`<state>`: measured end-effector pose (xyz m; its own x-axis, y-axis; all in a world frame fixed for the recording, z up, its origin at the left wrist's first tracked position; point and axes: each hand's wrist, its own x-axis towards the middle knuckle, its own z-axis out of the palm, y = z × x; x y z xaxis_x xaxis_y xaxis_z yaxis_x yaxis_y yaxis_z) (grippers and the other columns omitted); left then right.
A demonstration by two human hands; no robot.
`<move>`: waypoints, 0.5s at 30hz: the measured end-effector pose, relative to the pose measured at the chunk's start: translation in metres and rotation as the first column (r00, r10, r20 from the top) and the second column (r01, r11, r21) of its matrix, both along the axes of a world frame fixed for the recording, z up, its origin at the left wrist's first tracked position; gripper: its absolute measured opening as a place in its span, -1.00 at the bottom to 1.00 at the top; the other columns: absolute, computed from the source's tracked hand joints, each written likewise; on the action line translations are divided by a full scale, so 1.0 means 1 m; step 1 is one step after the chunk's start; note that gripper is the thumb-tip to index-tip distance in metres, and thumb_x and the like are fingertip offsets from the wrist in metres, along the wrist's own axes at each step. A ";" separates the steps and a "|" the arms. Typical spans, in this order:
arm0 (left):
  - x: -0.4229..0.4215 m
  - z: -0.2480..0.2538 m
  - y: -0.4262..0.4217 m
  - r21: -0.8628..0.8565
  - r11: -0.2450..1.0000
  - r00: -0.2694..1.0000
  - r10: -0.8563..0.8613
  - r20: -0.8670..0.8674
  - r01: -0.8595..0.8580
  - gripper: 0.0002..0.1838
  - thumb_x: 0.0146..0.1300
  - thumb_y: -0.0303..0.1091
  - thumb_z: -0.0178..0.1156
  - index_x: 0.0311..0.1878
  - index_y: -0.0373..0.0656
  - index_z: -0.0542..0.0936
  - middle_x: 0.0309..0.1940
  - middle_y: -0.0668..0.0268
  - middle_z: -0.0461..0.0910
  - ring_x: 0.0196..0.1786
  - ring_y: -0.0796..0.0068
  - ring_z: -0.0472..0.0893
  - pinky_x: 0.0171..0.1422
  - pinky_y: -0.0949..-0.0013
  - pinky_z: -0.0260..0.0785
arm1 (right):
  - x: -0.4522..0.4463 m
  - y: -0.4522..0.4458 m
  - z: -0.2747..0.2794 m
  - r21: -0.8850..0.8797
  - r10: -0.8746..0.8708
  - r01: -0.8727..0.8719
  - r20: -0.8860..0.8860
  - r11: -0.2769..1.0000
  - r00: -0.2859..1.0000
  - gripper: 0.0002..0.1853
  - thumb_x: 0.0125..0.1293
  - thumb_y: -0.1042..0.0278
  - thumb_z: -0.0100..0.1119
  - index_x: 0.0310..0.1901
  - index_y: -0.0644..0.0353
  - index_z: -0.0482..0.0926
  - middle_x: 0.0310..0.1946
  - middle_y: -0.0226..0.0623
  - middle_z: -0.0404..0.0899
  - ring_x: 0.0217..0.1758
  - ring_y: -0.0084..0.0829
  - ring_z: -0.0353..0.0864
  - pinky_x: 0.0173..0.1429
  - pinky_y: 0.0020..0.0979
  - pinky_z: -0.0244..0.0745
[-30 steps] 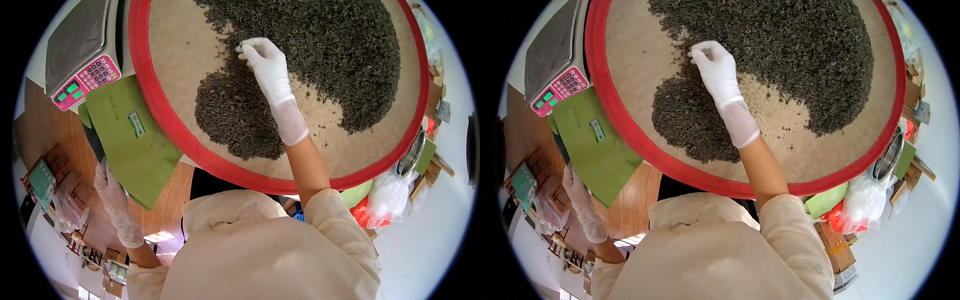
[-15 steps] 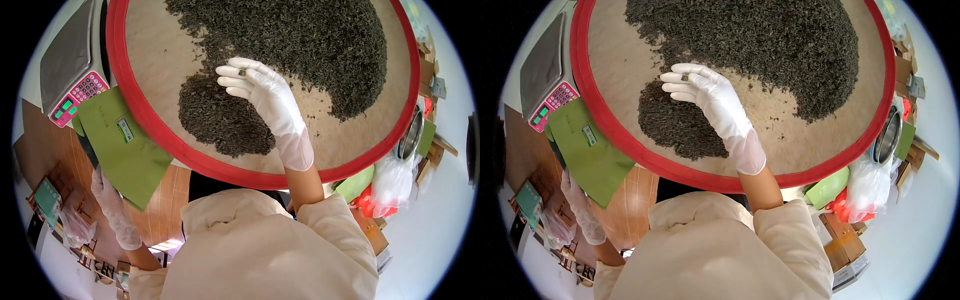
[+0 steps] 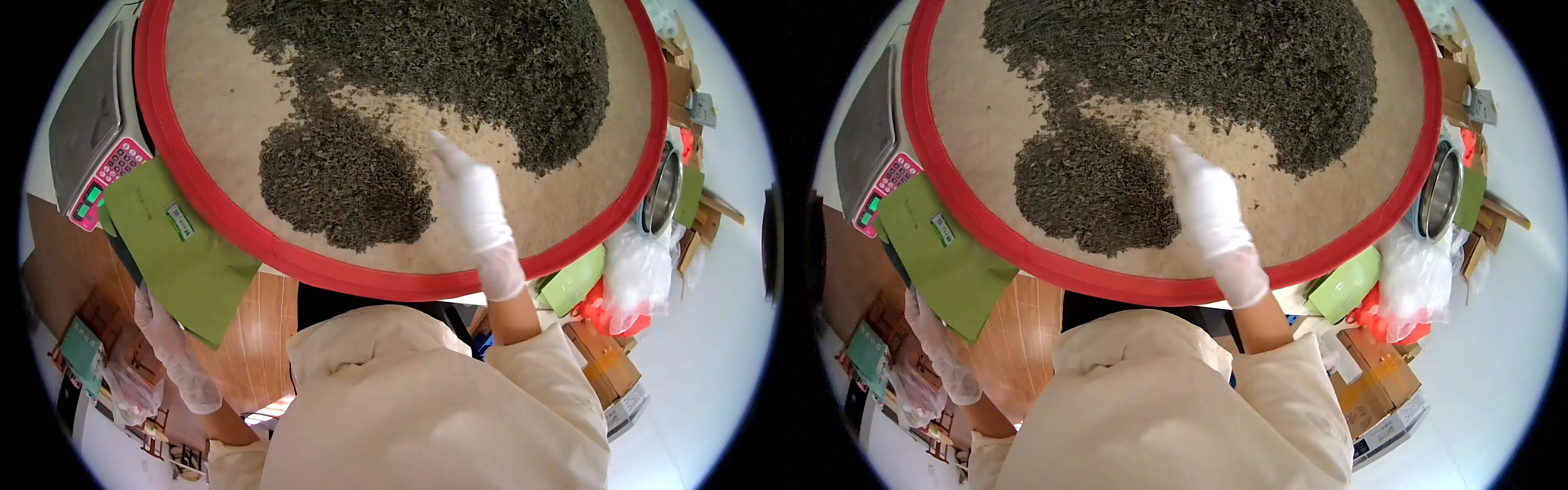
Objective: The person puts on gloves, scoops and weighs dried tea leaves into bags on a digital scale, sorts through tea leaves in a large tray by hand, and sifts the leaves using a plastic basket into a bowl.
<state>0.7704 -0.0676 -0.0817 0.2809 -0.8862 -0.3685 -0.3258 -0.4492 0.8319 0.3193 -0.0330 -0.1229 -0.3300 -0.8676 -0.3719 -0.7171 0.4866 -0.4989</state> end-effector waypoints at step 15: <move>0.024 0.010 -0.048 0.124 0.978 0.886 -0.203 0.417 0.166 -0.51 0.44 -0.15 -0.07 0.22 -0.40 0.38 0.15 0.14 0.45 0.09 0.38 0.44 0.20 0.41 0.23 | -0.430 0.197 0.089 -0.558 -0.836 0.692 -0.006 0.458 0.548 -0.55 0.33 0.25 0.00 0.18 0.33 0.39 0.04 -0.25 0.51 0.04 -0.37 0.48 0.10 -0.37 0.38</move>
<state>0.7945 -0.1152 -0.0722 0.2617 -0.9091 -0.3240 -0.7236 -0.4070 0.5575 -0.1104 0.1643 -0.0343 -0.9560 -0.2334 0.1775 -0.2906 0.6718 -0.6813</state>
